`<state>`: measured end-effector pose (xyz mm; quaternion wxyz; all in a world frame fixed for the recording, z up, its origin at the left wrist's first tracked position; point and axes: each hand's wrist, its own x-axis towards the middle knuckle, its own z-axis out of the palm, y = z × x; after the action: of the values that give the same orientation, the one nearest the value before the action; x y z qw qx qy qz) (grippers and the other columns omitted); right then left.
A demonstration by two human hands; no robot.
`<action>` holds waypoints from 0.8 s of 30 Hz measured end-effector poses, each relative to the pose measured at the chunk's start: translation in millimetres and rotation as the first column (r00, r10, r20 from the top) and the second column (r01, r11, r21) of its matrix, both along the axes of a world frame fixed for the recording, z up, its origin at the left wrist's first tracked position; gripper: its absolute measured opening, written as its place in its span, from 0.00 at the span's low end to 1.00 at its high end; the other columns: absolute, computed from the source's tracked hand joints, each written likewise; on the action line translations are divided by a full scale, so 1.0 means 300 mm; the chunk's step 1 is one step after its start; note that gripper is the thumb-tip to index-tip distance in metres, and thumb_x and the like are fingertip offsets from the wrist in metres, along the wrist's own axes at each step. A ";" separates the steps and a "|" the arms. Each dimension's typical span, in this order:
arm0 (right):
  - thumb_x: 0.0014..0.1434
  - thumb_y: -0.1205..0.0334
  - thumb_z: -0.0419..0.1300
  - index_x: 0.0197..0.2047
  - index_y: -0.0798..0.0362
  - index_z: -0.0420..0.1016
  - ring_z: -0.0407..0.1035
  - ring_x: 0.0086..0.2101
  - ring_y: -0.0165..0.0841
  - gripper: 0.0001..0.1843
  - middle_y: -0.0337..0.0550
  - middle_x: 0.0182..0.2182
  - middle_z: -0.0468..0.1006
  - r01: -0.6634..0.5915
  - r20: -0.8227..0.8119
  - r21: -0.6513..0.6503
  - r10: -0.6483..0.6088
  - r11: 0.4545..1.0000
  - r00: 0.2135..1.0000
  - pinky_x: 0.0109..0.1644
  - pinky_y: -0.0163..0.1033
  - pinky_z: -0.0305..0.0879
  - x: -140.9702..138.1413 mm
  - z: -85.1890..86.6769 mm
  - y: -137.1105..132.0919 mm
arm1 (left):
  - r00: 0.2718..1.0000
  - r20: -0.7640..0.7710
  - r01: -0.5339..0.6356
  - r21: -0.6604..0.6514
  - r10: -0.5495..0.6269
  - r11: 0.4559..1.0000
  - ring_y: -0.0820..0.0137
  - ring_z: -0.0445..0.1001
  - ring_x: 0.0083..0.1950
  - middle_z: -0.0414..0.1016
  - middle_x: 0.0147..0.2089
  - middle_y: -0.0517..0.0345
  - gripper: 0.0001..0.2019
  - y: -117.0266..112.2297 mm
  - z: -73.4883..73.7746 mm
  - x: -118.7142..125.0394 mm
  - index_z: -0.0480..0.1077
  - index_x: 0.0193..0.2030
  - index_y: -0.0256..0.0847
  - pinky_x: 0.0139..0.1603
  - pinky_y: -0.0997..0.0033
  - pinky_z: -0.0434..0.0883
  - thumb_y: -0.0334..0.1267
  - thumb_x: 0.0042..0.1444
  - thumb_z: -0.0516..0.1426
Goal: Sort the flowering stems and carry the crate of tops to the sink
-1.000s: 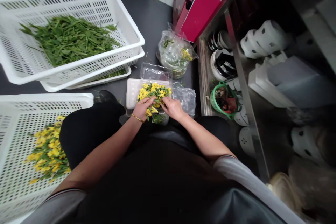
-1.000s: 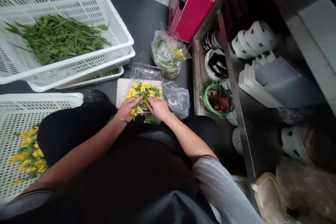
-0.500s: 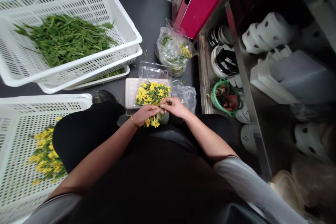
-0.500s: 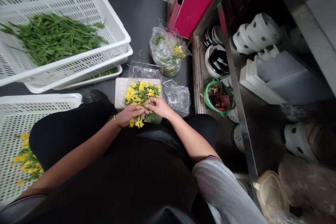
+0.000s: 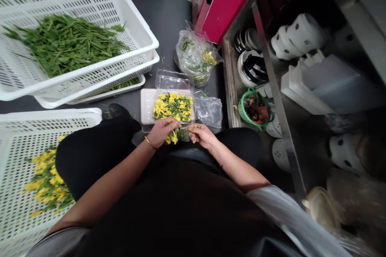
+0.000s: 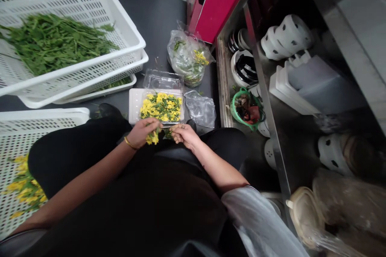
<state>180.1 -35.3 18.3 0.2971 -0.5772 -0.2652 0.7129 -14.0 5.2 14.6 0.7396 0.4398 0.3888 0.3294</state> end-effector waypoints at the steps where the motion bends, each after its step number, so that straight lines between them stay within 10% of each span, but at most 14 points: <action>1: 0.44 0.53 0.66 0.32 0.56 0.72 0.62 0.17 0.23 0.17 0.35 0.20 0.71 -0.116 0.081 0.010 0.115 0.993 0.990 0.20 0.30 0.60 0.020 0.005 0.010 | 0.993 0.098 -0.056 -0.105 0.066 0.993 0.78 0.62 0.20 0.68 0.22 0.60 0.11 0.009 -0.002 -0.011 0.70 0.26 0.35 0.20 0.78 0.59 0.42 0.49 0.60; 5: 0.49 0.62 0.63 0.34 0.56 0.77 0.70 0.25 0.29 0.09 0.40 0.27 0.77 -0.740 0.600 -0.034 0.606 0.672 0.522 0.30 0.32 0.63 0.068 0.036 0.109 | 0.892 0.431 -0.002 -0.293 0.134 0.956 0.76 0.62 0.19 0.67 0.22 0.57 0.11 0.029 -0.003 -0.040 0.69 0.25 0.34 0.18 0.76 0.58 0.42 0.48 0.58; 9: 0.60 0.61 0.53 0.45 0.52 0.75 0.71 0.41 0.36 0.13 0.46 0.43 0.77 -0.821 0.953 -0.080 0.286 0.565 0.104 0.41 0.36 0.63 -0.007 -0.006 0.242 | 0.871 0.428 -0.081 -0.360 0.241 0.929 0.76 0.64 0.20 0.68 0.23 0.56 0.10 0.029 -0.008 -0.038 0.71 0.29 0.34 0.20 0.76 0.60 0.41 0.50 0.57; 12: 0.62 0.61 0.50 0.50 0.51 0.71 0.71 0.42 0.38 0.15 0.49 0.45 0.76 -0.844 0.952 -0.231 0.289 0.484 -0.095 0.41 0.38 0.64 -0.087 -0.086 0.310 | 0.866 0.364 -0.182 -0.408 0.342 0.895 0.77 0.62 0.20 0.65 0.22 0.59 0.09 0.037 -0.018 -0.034 0.70 0.26 0.34 0.20 0.77 0.59 0.39 0.48 0.58; 17: 0.63 0.62 0.49 0.46 0.53 0.73 0.70 0.42 0.38 0.14 0.49 0.43 0.76 -0.865 0.935 -0.294 0.311 0.407 -0.171 0.40 0.36 0.63 -0.090 -0.102 0.328 | 0.884 0.240 -0.272 -0.436 0.402 0.858 0.78 0.61 0.19 0.64 0.20 0.60 0.09 0.054 -0.035 -0.026 0.70 0.24 0.34 0.19 0.77 0.58 0.39 0.44 0.61; 24: 0.64 0.60 0.49 0.41 0.53 0.75 0.70 0.36 0.34 0.14 0.47 0.39 0.77 -0.916 0.942 -0.236 0.306 0.323 -0.135 0.34 0.34 0.58 0.013 0.134 0.172 | 0.971 -0.085 -0.237 -0.266 0.222 0.934 0.78 0.59 0.19 0.65 0.16 0.62 0.12 0.047 -0.067 0.008 0.71 0.21 0.35 0.21 0.77 0.57 0.43 0.39 0.65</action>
<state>184.1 16.3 58.6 -0.1749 -0.5208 -0.8148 0.1854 -11.5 19.4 -5.6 0.7390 0.2935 0.4989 0.3447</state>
